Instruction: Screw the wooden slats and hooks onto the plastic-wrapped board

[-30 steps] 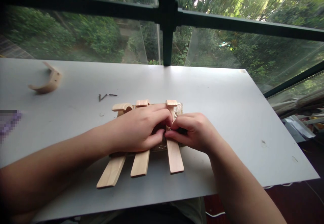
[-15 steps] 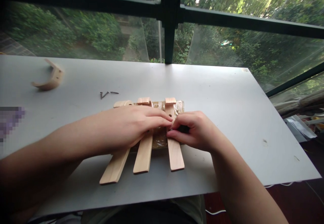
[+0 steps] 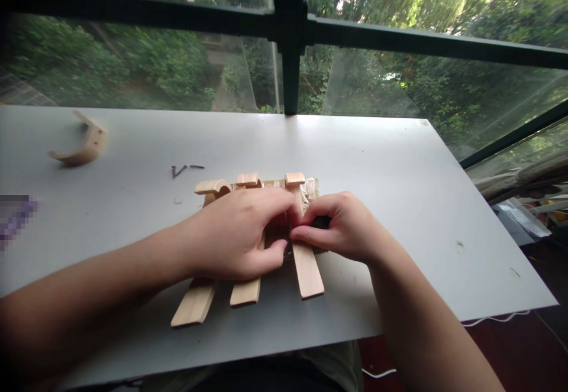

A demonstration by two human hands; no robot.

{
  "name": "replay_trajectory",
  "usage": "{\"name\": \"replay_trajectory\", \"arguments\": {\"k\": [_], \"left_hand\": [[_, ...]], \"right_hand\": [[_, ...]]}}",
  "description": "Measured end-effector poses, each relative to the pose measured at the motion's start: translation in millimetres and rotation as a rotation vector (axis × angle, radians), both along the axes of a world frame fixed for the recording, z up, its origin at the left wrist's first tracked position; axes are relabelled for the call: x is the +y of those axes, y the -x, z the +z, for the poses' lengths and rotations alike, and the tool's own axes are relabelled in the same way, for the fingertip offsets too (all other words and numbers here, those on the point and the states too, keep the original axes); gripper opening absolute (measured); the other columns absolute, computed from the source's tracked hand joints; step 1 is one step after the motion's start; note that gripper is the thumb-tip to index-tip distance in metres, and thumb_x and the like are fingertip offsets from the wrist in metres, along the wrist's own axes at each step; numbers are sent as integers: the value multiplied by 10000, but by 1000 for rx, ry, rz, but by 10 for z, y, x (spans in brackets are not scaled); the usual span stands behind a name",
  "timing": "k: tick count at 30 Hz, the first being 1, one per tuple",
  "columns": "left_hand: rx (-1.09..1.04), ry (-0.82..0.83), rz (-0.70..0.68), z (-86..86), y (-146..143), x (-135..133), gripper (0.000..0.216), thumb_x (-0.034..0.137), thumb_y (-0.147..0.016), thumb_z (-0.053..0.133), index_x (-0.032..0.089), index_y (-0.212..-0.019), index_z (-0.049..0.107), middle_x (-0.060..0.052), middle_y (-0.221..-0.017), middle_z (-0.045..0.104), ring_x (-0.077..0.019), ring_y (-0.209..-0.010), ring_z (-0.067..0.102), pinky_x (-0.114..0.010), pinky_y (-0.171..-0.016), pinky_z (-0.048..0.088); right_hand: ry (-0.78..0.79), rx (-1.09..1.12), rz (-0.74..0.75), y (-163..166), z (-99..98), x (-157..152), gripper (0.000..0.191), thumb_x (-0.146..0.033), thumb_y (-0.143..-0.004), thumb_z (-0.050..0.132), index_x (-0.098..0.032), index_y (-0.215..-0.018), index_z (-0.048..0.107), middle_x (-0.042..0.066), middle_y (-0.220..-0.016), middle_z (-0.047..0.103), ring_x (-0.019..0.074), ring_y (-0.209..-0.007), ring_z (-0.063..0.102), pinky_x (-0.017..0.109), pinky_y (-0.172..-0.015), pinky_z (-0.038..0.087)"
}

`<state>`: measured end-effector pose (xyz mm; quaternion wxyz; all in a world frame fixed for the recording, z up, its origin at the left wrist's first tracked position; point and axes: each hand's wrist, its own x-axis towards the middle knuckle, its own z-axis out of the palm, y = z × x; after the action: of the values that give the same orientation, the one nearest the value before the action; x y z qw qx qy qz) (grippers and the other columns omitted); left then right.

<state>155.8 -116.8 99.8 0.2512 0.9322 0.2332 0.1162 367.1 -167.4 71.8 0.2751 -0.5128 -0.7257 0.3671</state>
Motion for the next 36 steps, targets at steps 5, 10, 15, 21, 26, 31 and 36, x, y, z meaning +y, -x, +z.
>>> {"name": "replay_trajectory", "arguments": {"k": [5, 10, 15, 21, 26, 31, 36], "left_hand": [[-15, 0, 24, -10, -25, -5, 125, 285, -768, 596, 197, -852, 568, -14, -823, 627, -167, -730, 553, -284, -629, 428], [-45, 31, 31, -26, -46, 17, 150, 346, -823, 615, 197, -838, 607, -9, -819, 657, -161, -737, 578, -273, -636, 422], [-29, 11, 80, -56, -71, 56, 158, 356, -845, 633, 199, -837, 641, -13, -834, 679, -169, -772, 604, -275, -655, 424], [-28, -2, 63, -81, -62, 69, 97, 294, -852, 610, 216, -876, 662, 1, -859, 691, -174, -814, 617, -297, -709, 439], [-50, -18, 34, -97, -65, 65, 104, 269, -859, 596, 209, -886, 676, -11, -875, 695, -178, -829, 620, -313, -752, 452], [-84, -11, -17, -115, -67, 69, 103, 229, -862, 592, 217, -908, 684, -8, -926, 692, -175, -880, 621, -305, -781, 462], [-92, 9, -12, -120, -64, 76, 107, 232, -866, 586, 222, -907, 683, -4, -967, 676, -171, -933, 607, -308, -839, 466]], "right_hand": [[126, 61, -59, 3, 19, -19, 291, -444, -758, 751, -160, -708, 714, 43, -675, 697, 148, -648, 593, 256, -592, 446], [158, 74, -75, 6, 4, -23, 299, -449, -774, 733, -161, -699, 713, 42, -655, 682, 140, -616, 572, 254, -573, 438], [124, 44, -63, -3, 44, -23, 370, -432, -878, 610, -143, -653, 659, 16, -565, 585, 105, -547, 486, 237, -508, 372], [72, -3, 161, -138, 105, -31, 138, -183, -841, 623, -169, -976, 650, 21, -793, 657, 112, -667, 558, 228, -595, 444], [24, -66, 102, -166, 75, -13, 336, -125, -773, 671, -205, -1082, 568, -14, -779, 599, 110, -669, 543, 224, -592, 452], [7, -48, 122, -153, 57, 1, 323, -151, -784, 680, -200, -1087, 580, -14, -764, 574, 109, -668, 535, 221, -590, 457], [3, -57, 119, -155, 62, -9, 319, -163, -792, 678, -197, -1093, 579, -9, -780, 583, 111, -678, 539, 229, -603, 461]]}}
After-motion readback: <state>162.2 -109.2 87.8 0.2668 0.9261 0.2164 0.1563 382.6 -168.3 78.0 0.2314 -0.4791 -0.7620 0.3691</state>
